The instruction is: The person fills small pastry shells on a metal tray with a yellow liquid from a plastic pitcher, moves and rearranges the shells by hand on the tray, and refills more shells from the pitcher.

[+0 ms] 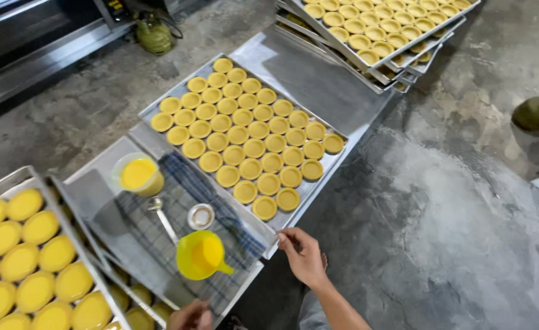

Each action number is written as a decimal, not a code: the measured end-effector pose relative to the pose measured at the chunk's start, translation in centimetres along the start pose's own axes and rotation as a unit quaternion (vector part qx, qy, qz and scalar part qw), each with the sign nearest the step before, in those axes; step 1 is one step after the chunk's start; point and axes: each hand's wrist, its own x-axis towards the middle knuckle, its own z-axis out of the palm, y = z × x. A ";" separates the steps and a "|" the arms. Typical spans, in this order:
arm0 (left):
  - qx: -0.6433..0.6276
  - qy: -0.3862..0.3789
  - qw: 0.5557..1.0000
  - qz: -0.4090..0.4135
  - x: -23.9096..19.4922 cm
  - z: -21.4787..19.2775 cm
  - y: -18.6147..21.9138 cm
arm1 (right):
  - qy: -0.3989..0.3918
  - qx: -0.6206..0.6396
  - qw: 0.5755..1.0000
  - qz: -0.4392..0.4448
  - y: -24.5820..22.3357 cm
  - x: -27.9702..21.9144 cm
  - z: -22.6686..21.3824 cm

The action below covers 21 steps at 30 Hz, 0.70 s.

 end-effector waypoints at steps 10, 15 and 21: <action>0.318 0.437 0.784 0.305 27.5 34.7 7.2 | 0.158 -0.049 0.975 0.147 7.9 14.1 -27.5; 0.275 0.449 0.779 0.340 38.0 39.0 9.5 | 0.166 -0.105 0.951 0.240 6.0 22.1 -41.6; 0.273 0.478 0.778 0.304 48.3 47.1 15.8 | 0.162 -0.136 0.960 0.185 7.4 36.7 -51.6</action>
